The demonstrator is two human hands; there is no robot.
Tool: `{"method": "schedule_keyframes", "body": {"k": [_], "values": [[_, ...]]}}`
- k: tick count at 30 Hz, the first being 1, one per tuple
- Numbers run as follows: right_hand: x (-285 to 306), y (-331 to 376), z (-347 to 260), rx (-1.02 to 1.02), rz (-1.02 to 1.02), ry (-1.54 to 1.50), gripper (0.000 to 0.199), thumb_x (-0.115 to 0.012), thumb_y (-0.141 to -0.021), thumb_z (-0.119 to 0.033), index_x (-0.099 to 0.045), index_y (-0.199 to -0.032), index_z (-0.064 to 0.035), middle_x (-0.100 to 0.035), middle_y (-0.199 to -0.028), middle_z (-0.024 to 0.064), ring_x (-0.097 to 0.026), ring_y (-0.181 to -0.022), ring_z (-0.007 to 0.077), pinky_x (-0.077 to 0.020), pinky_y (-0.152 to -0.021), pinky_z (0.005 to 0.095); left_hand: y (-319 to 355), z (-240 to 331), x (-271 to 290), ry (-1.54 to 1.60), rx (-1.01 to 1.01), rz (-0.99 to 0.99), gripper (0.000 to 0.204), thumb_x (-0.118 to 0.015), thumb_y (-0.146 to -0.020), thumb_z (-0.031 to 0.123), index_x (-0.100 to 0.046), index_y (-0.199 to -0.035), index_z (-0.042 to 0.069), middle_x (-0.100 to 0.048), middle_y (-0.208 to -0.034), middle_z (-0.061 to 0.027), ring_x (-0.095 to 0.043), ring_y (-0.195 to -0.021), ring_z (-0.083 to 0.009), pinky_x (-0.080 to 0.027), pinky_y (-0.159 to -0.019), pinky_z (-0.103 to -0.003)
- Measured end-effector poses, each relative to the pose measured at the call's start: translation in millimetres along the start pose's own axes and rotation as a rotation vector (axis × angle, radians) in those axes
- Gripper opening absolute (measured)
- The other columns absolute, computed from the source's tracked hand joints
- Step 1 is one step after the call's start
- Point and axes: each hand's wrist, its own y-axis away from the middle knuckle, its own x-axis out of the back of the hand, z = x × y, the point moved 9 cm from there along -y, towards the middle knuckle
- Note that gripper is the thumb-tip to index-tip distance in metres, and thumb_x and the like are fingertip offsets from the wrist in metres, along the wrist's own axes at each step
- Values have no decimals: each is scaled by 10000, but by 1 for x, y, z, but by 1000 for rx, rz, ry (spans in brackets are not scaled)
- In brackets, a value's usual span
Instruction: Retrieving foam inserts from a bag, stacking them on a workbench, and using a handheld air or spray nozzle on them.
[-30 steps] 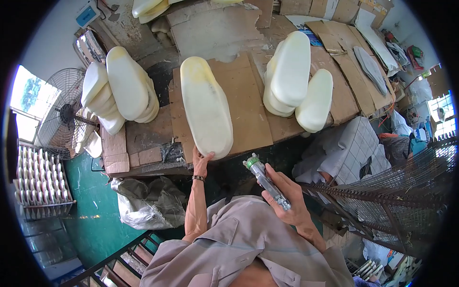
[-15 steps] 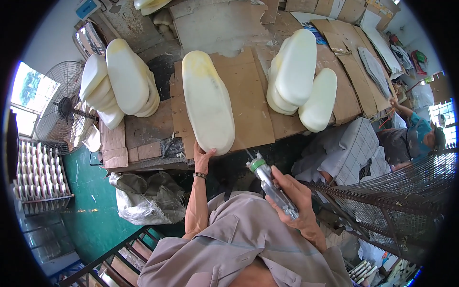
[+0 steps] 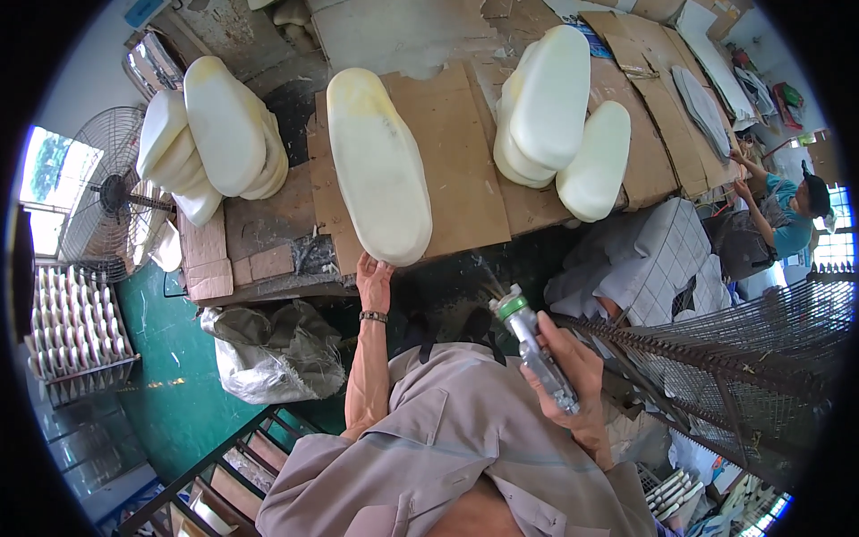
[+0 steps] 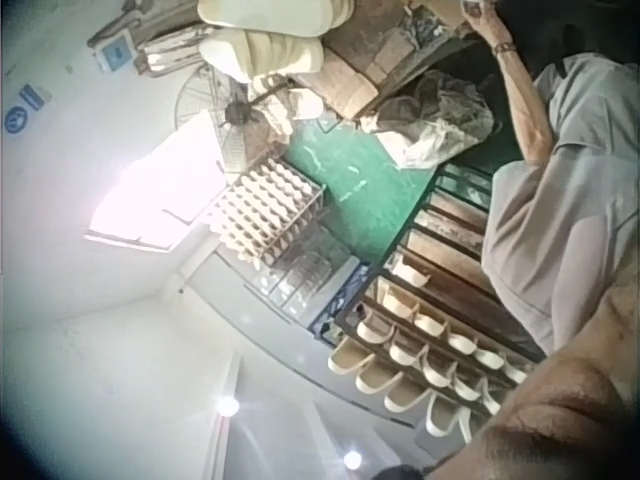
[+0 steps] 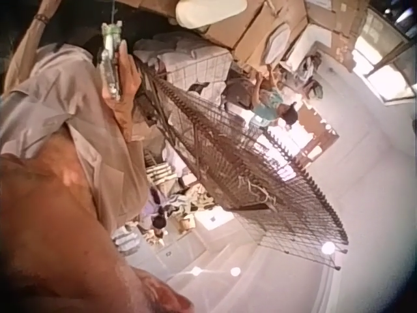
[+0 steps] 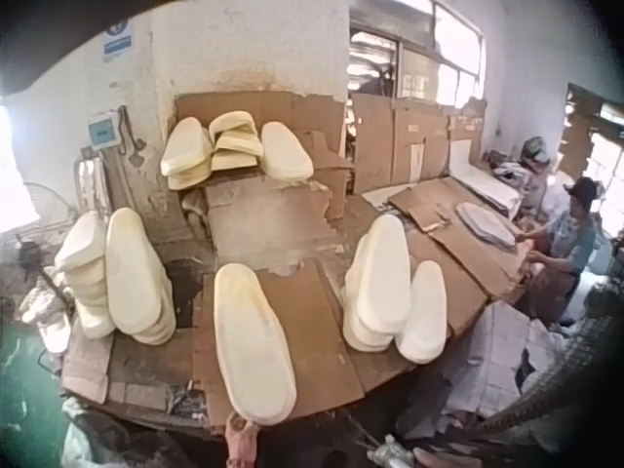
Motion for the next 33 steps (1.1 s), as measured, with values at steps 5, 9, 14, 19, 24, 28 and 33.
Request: {"method": "schedule_keyframes", "body": {"k": [5, 9, 14, 19, 24, 28, 33], "values": [[4, 18, 4, 13, -114, -29, 523, -741, -862, -114, -576, -1304, 112, -678, -936, 191, -659, -752, 252, -525, -697, 331, 4, -7, 7, 24, 35, 44, 511, -571, -964, -48, -397, -1437, 37, -578, -1342, -120, -600, -1204, -236, -535, -989, -400], [8, 33, 13, -46, -165, -34, 518, -734, -831, -79, -599, -1304, 83, -684, -993, 200, -668, -789, 263, -533, -726, 335, 7, -13, 9, 61, 76, 66, 473, -541, -987, -15, -405, -1439, 25, -572, -1356, -132, -596, -1229, -263, -523, -1015, -422], [14, 49, 29, -112, -117, -44, 556, -756, -773, -54, -616, -1296, 69, -688, -996, 209, -679, -802, 278, -536, -734, 344, 11, -12, 5, 137, 68, 26, 414, -489, -1041, 65, -406, -1444, 15, -569, -1370, -146, -593, -1249, -294, -514, -1040, -461], [25, 59, 36, -90, -94, -27, 566, -756, -766, -51, -614, -1299, 74, -692, -972, 208, -685, -795, 277, -534, -719, 344, 12, -13, 4, 171, 87, 62, 427, -484, -1054, 110, -397, -1462, 17, -593, -1338, -127, -615, -1205, -273, -520, -1023, -454], [25, 71, 39, -58, -269, -18, 574, -751, -770, -63, -613, -1312, 65, -685, -1001, 212, -672, -802, 260, -521, -708, 336, 11, -15, 6, 176, 74, 34, 442, -446, -1080, 199, -380, -1482, 26, -575, -1375, -105, -586, -1232, -281, -483, -1058, -472], [35, 74, 45, -77, -159, 58, 601, -744, -718, 0, -624, -1305, 42, -669, -883, 163, -638, -691, 254, -493, -638, 329, 11, -17, 7, 144, 77, 24, 497, -392, -1089, 291, -356, -1502, 17, -510, -1463, -127, -524, -1308, -307, -420, -1129, -510], [39, 78, 49, -135, -160, -25, 597, -745, -707, 4, -631, -1292, 38, -637, -822, 148, -625, -660, 265, -489, -618, 322, 11, -20, 9, 127, 79, 3, 502, -398, -1086, 303, -367, -1499, 18, -515, -1456, -126, -516, -1319, -307, -419, -1128, -507]]}}
